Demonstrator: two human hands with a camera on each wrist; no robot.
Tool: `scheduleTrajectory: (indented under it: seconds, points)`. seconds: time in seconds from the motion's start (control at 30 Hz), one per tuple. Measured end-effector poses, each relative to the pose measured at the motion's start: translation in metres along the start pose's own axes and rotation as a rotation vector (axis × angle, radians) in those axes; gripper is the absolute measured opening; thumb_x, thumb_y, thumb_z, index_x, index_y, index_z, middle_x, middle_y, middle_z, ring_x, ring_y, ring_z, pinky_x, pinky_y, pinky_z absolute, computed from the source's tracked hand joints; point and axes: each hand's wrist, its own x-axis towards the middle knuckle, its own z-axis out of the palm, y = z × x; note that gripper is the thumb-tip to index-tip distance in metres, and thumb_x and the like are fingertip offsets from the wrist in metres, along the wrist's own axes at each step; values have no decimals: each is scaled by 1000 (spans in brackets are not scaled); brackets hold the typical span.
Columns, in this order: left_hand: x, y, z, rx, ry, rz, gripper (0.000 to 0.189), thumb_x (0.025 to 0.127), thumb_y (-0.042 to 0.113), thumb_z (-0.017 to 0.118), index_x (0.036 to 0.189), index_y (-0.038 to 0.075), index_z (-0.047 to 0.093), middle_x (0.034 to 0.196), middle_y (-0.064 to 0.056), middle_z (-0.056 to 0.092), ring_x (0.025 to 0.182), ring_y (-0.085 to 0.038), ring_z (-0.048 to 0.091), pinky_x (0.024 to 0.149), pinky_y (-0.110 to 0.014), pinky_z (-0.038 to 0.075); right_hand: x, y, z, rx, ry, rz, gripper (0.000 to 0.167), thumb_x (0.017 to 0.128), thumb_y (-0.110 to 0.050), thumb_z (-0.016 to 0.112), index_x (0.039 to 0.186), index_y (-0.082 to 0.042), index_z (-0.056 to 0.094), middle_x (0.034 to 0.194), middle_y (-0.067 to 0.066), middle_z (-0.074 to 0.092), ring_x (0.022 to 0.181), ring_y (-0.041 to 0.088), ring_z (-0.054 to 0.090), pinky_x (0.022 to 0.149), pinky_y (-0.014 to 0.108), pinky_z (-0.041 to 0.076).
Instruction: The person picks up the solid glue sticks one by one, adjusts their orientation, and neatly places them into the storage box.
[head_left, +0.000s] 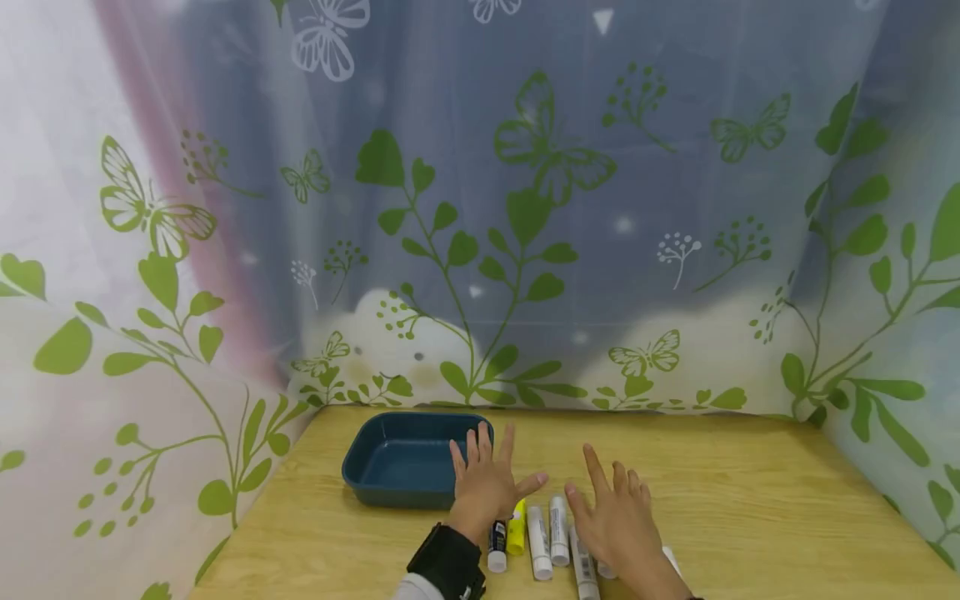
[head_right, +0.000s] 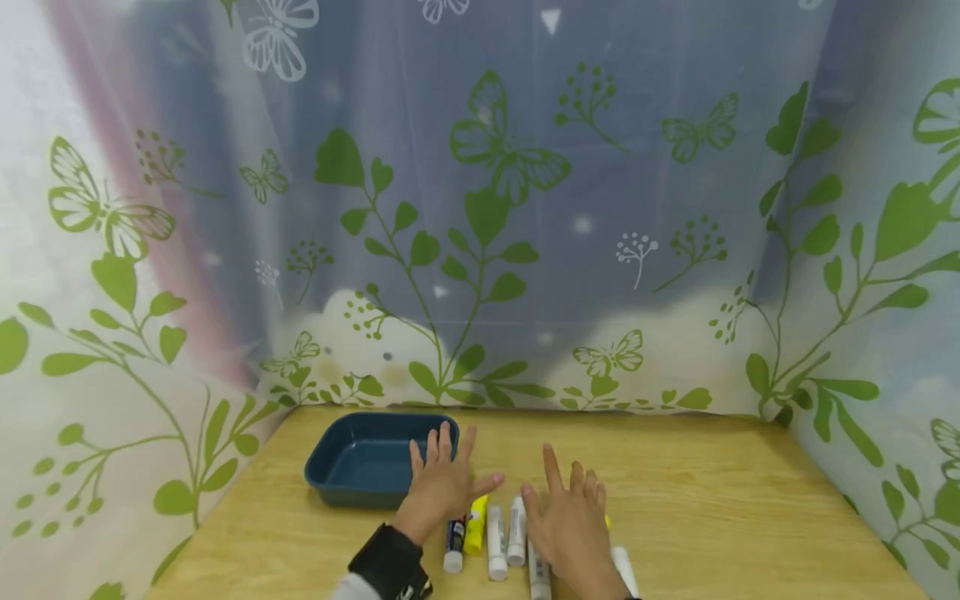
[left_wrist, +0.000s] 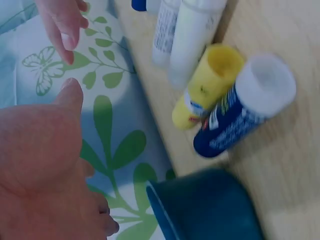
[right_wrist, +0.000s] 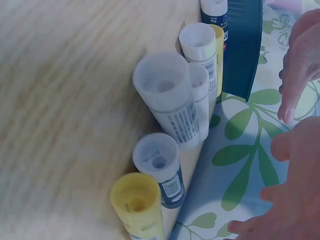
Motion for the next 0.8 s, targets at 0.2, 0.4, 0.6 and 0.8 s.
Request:
scheduleTrajectory:
  seconds: [0.2,0.4,0.6,0.8]
  points:
    - [15,-6,-12,62,6,-24,87,96,67,51,164,23,19,169,-23,13,157,-42,11,126,-60,1,15,-5,-6,14,-14,-20,68,108,-47,40,160,-4,27,143,47,40,132,66,38,109,75,29]
    - [33,-22,-28,87,55,-53,85,98,64,50,164,21,19,168,-25,13,156,-43,13,127,-59,3,32,-20,-11,99,-58,6,72,108,-50,39,160,-2,25,148,45,36,135,65,36,101,74,40]
    - [40,-39,-46,30,19,-113,83,100,60,50,164,16,20,166,-30,12,155,-48,11,126,-60,6,51,-41,-7,177,-92,15,73,106,-39,51,159,3,23,149,39,42,133,54,48,104,66,45]
    - [43,-62,-55,-31,35,-178,81,101,54,52,162,9,23,163,-37,15,152,-53,14,124,-64,10,65,-68,-5,216,-102,-26,73,103,-36,59,158,2,28,145,32,51,130,46,55,106,59,47]
